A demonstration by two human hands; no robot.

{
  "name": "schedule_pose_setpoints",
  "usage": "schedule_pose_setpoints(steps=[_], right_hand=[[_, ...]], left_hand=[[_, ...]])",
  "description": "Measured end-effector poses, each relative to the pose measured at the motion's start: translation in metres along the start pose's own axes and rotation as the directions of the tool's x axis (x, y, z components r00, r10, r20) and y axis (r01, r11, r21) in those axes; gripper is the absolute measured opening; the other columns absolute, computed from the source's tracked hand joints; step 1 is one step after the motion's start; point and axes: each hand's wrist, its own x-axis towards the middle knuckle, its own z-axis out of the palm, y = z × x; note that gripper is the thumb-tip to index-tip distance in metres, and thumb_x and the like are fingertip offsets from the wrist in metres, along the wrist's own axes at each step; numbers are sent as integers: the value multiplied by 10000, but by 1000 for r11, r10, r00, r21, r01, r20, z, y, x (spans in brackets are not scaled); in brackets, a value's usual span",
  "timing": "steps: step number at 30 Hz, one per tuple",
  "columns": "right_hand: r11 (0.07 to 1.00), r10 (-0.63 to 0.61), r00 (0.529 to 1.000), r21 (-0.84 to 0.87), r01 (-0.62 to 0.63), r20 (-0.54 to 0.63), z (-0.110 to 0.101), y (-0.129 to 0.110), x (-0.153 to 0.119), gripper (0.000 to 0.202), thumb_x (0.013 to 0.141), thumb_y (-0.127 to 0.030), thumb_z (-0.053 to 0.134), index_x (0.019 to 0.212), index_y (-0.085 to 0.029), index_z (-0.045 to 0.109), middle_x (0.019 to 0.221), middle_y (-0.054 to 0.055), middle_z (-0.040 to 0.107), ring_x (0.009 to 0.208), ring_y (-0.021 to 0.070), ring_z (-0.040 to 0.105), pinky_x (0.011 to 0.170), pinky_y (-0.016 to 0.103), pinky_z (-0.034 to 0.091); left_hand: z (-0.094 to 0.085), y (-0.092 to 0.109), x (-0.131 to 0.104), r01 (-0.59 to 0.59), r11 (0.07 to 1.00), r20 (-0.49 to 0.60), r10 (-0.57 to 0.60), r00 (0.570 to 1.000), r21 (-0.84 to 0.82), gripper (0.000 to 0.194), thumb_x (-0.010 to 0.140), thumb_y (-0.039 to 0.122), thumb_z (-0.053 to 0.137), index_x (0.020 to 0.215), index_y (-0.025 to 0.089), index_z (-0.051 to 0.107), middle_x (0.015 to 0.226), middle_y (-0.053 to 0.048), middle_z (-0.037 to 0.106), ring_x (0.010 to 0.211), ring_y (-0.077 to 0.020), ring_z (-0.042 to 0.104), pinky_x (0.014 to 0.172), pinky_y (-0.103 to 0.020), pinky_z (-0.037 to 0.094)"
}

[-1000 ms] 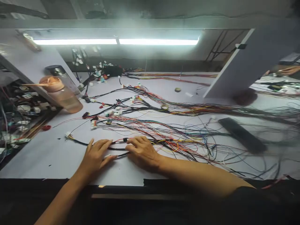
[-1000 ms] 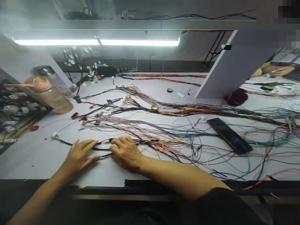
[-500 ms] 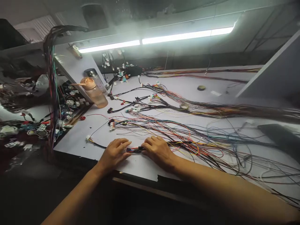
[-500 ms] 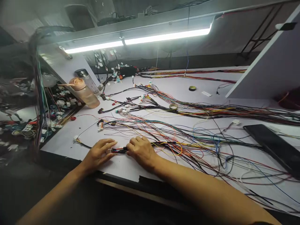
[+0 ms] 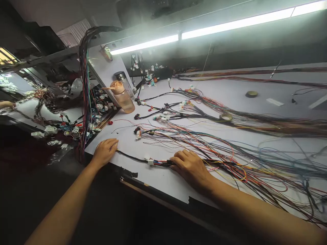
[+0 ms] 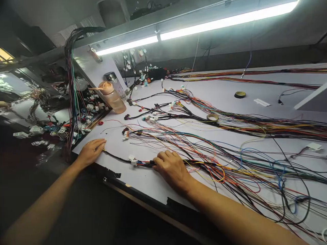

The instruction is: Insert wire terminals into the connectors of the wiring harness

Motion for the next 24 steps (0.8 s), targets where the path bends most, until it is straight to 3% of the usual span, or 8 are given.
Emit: schedule_pose_setpoints(steps=[3, 7, 12, 15, 18, 21, 24], right_hand=[[1000, -3, 1000, 5, 3, 17, -1, 0, 0, 108, 889, -274, 671, 963, -195, 659, 885, 37, 654, 788, 172, 527, 699, 310, 335], [1000, -4, 1000, 10, 4, 16, -3, 0, -1, 111, 900, -282, 658, 963, -191, 664, 887, 42, 653, 788, 173, 519, 704, 308, 333], [1000, 18, 998, -4, -18, 63, -4, 0, -2, 132, 921, -300, 629, 991, -195, 667, 915, 44, 655, 803, 172, 510, 714, 312, 325], [999, 28, 995, -19, -27, 97, -5, 0, -2, 152, 929, -319, 618, 1001, -195, 667, 934, 54, 651, 823, 176, 506, 719, 316, 318], [999, 36, 992, -17, -34, 124, -6, 1, -1, 170, 936, -325, 607, 1021, -189, 663, 952, 59, 647, 833, 178, 501, 722, 317, 317], [999, 36, 992, -7, -35, 125, -6, 2, -1, 176, 943, -334, 595, 1018, -191, 667, 956, 59, 646, 832, 178, 496, 714, 319, 315], [1000, 31, 993, -2, -31, 113, -5, 3, -2, 179, 941, -341, 597, 1014, -196, 671, 960, 53, 644, 832, 178, 492, 709, 320, 317]], left_hand=[[-12, -11, 1, 67, 997, 26, -67, 997, -28, 508, 842, 590, 440, 994, 181, 700, 1136, -127, 688, 1084, -268, 616, 1002, -424, 453], [-21, -4, 4, 120, 990, 47, -117, 992, -73, 581, 899, 596, 337, 1099, 161, 666, 1207, -117, 660, 1125, -233, 595, 1021, -362, 436], [-19, 5, -1, 88, 991, 145, -73, 987, -104, 540, 811, 636, 475, 990, 178, 698, 1105, -103, 678, 1047, -244, 610, 983, -366, 450], [-22, -3, -13, 77, 996, 161, -68, 985, -52, 488, 804, 613, 498, 911, 180, 697, 1017, -92, 672, 994, -245, 607, 955, -380, 446], [-33, -7, -21, 130, 988, 245, -147, 958, 83, 484, 827, 624, 467, 930, 213, 700, 1026, -36, 674, 906, -221, 606, 858, -369, 477], [-43, 16, -18, 111, 979, 245, -151, 958, 172, 555, 831, 687, 431, 989, 232, 706, 1048, -10, 672, 852, -217, 607, 863, -410, 486], [-36, 72, -9, -88, 995, 182, 96, 979, -51, 504, 871, 632, 451, 1057, 226, 683, 1095, -20, 670, 979, -236, 611, 934, -396, 484]])
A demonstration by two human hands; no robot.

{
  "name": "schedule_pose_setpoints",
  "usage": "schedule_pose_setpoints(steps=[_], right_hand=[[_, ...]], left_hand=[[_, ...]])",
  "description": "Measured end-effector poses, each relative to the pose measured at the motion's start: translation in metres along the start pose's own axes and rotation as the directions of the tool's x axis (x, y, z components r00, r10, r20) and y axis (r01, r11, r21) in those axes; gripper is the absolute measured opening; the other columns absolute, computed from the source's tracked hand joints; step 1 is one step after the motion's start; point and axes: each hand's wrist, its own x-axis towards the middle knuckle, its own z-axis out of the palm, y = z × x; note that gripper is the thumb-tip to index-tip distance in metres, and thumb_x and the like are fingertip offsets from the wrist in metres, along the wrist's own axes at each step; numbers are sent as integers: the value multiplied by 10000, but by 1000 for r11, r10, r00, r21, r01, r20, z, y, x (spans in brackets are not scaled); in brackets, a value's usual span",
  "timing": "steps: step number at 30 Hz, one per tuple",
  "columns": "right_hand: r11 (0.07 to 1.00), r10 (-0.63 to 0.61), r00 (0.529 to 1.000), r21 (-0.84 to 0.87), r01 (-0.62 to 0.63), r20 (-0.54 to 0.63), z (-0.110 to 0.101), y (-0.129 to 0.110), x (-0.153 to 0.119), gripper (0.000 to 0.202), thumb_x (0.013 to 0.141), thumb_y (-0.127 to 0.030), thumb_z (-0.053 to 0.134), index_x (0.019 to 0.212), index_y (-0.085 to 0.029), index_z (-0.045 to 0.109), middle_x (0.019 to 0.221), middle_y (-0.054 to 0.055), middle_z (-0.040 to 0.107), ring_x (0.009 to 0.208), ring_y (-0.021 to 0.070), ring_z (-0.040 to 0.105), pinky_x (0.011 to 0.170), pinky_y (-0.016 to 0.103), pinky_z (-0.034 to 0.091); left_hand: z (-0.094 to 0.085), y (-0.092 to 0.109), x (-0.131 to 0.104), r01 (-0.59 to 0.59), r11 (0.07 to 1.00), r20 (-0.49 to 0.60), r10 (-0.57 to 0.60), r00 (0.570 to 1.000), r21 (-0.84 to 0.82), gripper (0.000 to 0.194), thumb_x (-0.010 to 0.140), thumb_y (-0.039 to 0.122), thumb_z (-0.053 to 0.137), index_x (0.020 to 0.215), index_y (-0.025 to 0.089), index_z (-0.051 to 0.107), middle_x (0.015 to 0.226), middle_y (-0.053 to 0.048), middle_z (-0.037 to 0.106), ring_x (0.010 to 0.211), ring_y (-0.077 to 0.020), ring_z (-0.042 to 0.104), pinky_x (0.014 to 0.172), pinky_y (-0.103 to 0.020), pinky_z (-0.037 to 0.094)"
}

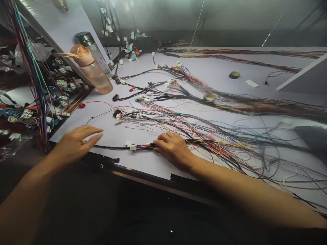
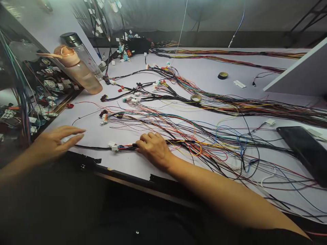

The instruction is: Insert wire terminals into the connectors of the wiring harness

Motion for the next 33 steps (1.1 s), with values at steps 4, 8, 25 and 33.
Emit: schedule_pose_setpoints(steps=[4, 8, 25, 33], right_hand=[[1000, -7, 1000, 4, 7, 2, -2, 0, 1, 189, 943, -350, 593, 1025, -198, 669, 950, 56, 626, 839, 178, 481, 706, 321, 322], [1000, -14, 1000, 6, 14, -9, -6, -2, 0, 203, 951, -362, 576, 1014, -195, 673, 882, 56, 593, 812, 177, 460, 686, 321, 319], [996, -83, 996, 40, 84, -19, -4, -5, -2, 212, 925, -406, 614, 977, -211, 680, 817, 32, 620, 760, 167, 485, 660, 317, 302], [996, -72, 997, 49, 73, -9, -5, -4, -1, 208, 924, -402, 616, 977, -212, 684, 815, 30, 630, 757, 168, 488, 651, 320, 292]], left_hand=[[41, 81, 12, -326, 913, 72, 353, 933, -245, 415, 932, 476, 468, 1215, 223, 637, 1211, -85, 640, 1118, -237, 583, 996, -386, 475], [83, 116, -6, -432, 875, -9, 441, 898, -218, 379, 936, 317, 511, 1300, 241, 585, 1137, -111, 635, 1045, -230, 588, 888, -395, 514], [49, 12, 84, -89, 994, -143, 97, 985, 62, 417, 861, 360, 479, 1233, 228, 614, 1225, -96, 615, 1155, -294, 524, 997, -485, 374], [39, -4, 96, -8, 999, 81, 12, 997, -50, 445, 772, 391, 525, 1176, 239, 634, 1235, -83, 577, 1179, -279, 489, 1039, -463, 339]])
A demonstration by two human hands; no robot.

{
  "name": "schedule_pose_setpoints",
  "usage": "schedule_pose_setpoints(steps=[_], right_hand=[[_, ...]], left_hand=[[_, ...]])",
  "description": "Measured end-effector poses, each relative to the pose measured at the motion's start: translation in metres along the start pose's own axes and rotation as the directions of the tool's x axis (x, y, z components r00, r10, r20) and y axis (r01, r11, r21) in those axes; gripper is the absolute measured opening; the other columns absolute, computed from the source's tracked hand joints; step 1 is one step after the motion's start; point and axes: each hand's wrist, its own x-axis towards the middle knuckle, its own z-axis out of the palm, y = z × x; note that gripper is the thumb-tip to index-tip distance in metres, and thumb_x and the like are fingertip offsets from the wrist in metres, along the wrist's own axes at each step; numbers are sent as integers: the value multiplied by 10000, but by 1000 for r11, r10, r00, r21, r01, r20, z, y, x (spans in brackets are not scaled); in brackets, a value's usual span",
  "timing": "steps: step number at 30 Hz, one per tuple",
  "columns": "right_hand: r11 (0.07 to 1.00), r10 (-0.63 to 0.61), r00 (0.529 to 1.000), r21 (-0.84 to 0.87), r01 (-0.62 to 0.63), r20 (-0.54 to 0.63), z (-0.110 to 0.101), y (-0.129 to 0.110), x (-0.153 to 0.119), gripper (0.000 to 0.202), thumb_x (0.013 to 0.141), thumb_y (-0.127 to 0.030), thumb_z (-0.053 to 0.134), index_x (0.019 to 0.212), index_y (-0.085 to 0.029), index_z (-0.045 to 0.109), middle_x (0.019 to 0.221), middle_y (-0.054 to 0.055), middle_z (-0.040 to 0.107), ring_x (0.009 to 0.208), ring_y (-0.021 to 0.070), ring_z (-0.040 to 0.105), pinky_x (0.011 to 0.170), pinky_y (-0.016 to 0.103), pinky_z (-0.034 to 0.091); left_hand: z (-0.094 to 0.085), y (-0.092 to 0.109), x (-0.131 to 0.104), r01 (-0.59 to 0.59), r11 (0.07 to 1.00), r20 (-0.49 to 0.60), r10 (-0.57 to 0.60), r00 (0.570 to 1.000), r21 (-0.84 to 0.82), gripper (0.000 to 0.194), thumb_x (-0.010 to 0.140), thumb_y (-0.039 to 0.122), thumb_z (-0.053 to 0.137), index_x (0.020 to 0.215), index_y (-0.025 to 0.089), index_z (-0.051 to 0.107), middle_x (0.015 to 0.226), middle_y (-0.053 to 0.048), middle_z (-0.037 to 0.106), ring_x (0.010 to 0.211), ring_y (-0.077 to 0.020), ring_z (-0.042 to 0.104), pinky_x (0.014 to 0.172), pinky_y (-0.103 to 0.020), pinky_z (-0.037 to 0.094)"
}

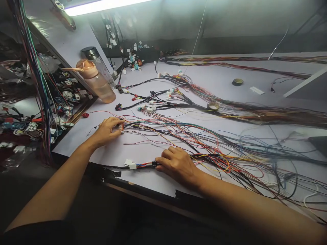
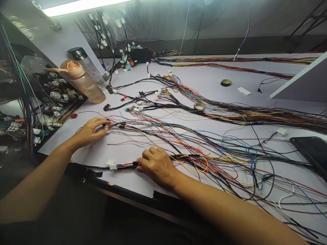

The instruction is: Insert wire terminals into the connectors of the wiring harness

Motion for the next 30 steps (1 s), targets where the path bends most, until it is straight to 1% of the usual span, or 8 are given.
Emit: schedule_pose_setpoints(steps=[8, 11, 14, 16, 19, 21, 24, 30], right_hand=[[1000, 6, 1000, 13, -6, -17, -1, -1, 1, 200, 904, -392, 647, 970, -206, 679, 813, 22, 628, 747, 165, 484, 654, 316, 298], [1000, 9, 1000, 23, -9, -25, 0, -1, 1, 198, 906, -390, 645, 961, -203, 679, 812, 21, 628, 743, 163, 479, 657, 312, 295], [999, 7, 999, 32, -5, -40, 1, -1, 1, 200, 896, -398, 657, 946, -206, 679, 799, 15, 626, 735, 164, 474, 654, 314, 291], [999, 12, 999, 42, -10, -47, 1, -1, 1, 197, 882, -394, 677, 949, -209, 677, 801, 12, 626, 735, 165, 474, 654, 315, 289], [999, 26, 998, 47, -24, -61, 5, -1, 1, 203, 855, -389, 710, 959, -219, 671, 796, 8, 625, 732, 165, 476, 649, 312, 283], [999, 31, 997, 42, -28, -74, 8, -1, 1, 219, 836, -397, 730, 961, -230, 665, 793, 4, 626, 733, 167, 478, 651, 311, 282], [999, 36, 995, 36, -33, -90, 13, -2, 0, 239, 818, -414, 746, 959, -241, 659, 794, 1, 628, 737, 168, 483, 650, 311, 283], [999, 31, 992, 38, -26, -126, 13, -2, 3, 248, 807, -419, 753, 943, -236, 654, 755, -10, 616, 699, 158, 473, 623, 308, 286]], left_hand=[[-8, -13, 7, -53, 998, 121, 56, 991, -30, 414, 766, 473, 624, 1130, 278, 656, 1194, -58, 600, 1181, -269, 480, 1075, -469, 286], [-10, -11, 8, -99, 994, 32, 101, 994, -54, 328, 774, 451, 649, 1045, 271, 683, 1125, -56, 637, 1153, -276, 503, 1089, -514, 245], [-14, -5, 6, -159, 913, -111, 126, 986, -377, 369, 734, 384, 738, 1071, 243, 686, 1062, -63, 655, 1075, -250, 555, 1058, -455, 337], [-17, 4, 6, -192, 770, -210, 78, 975, -609, 497, 718, 329, 774, 1189, 246, 637, 1062, -63, 647, 1030, -215, 581, 993, -386, 426], [-18, 28, 13, -289, 428, -340, -45, 939, -856, 602, 696, 255, 806, 1259, 260, 591, 1057, -49, 644, 998, -161, 606, 932, -297, 487], [-17, 48, 23, -364, 148, -383, -136, 914, -920, 565, 658, 234, 840, 1186, 239, 639, 1049, -50, 662, 982, -153, 625, 935, -285, 504], [-12, 77, 40, -421, -147, -379, -247, 892, -895, 428, 668, 287, 843, 1059, 215, 686, 1056, -50, 690, 954, -146, 652, 930, -281, 528], [3, 96, 57, -368, -435, -205, -376, 904, -822, 258, 856, 376, 655, 951, 138, 681, 1009, -84, 717, 868, -143, 686, 886, -274, 561]])
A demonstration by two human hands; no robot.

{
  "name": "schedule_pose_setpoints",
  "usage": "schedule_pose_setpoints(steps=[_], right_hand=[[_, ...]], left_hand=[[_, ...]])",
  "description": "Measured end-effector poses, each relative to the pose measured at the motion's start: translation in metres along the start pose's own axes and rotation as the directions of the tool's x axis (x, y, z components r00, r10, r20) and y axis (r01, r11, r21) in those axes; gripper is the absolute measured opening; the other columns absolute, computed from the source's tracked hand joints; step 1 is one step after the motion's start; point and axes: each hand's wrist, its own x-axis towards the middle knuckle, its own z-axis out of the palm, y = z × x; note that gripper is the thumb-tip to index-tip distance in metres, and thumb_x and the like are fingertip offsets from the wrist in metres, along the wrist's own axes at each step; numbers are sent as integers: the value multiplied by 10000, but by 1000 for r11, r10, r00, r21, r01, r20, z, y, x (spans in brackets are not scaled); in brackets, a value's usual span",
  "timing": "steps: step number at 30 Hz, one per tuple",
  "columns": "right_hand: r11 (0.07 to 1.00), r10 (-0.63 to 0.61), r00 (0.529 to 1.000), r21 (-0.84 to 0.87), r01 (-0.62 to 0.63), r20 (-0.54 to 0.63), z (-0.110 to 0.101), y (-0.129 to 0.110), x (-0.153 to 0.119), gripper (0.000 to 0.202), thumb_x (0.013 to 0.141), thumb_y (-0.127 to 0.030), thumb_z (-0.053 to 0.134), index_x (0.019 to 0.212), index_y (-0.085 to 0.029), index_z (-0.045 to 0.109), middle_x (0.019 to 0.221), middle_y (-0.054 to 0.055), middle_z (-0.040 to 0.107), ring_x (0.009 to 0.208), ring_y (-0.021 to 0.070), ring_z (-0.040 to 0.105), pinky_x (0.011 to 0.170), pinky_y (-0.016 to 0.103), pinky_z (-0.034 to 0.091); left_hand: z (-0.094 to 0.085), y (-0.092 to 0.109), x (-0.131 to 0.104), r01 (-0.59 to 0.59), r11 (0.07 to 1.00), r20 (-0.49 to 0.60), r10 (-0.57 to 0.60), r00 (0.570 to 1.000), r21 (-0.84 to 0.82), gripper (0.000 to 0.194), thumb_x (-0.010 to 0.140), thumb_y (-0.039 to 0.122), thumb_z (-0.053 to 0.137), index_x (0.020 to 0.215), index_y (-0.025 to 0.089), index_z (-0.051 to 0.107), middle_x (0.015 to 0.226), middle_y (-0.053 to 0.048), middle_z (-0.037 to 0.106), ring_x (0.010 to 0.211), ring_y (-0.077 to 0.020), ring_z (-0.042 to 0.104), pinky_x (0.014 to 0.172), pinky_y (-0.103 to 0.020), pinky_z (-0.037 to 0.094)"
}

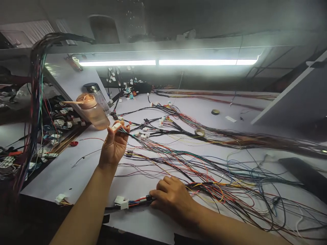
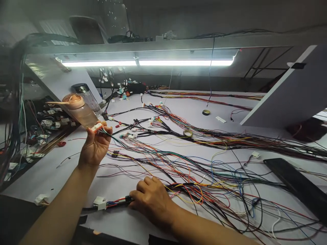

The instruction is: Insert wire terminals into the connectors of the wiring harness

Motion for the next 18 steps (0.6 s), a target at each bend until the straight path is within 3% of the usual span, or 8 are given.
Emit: schedule_pose_setpoints(steps=[6, 9, 13, 18], right_hand=[[1000, -7, 999, -11, 7, 34, 2, 5, 0, 269, 857, -494, 677, 973, -251, 665, 789, -2, 642, 711, 150, 498, 616, 308, 301], [999, -4, 997, -51, 8, 75, 3, 8, -1, 306, 894, -547, 598, 986, -264, 671, 809, -1, 645, 721, 151, 498, 617, 303, 306], [996, 9, 987, -89, 5, 160, -1, 8, 2, 342, 920, -571, 534, 998, -268, 674, 828, 8, 642, 724, 152, 496, 615, 292, 321], [997, 77, 964, -41, -69, 255, -22, 2, 8, 425, 879, -529, 625, 1147, -199, 633, 885, 35, 663, 801, 178, 563, 681, 304, 414]], left_hand=[[-13, 3, 5, 40, 999, -77, -40, 996, -6, 331, 951, 428, 456, 918, 166, 656, 904, -44, 725, 766, -120, 684, 817, -276, 593], [-13, 7, 9, 29, 999, -95, -31, 995, -22, 368, 980, 420, 378, 910, 169, 638, 905, -23, 724, 827, -102, 682, 822, -228, 587], [-11, 7, 9, 23, 1000, -56, -23, 998, 11, 270, 972, 383, 440, 922, 196, 628, 940, 6, 727, 892, -96, 678, 861, -227, 579], [-11, 8, 7, -36, 999, -55, 37, 998, 20, 254, 976, 319, 465, 914, 153, 646, 906, -16, 725, 899, -90, 676, 896, -220, 562]])
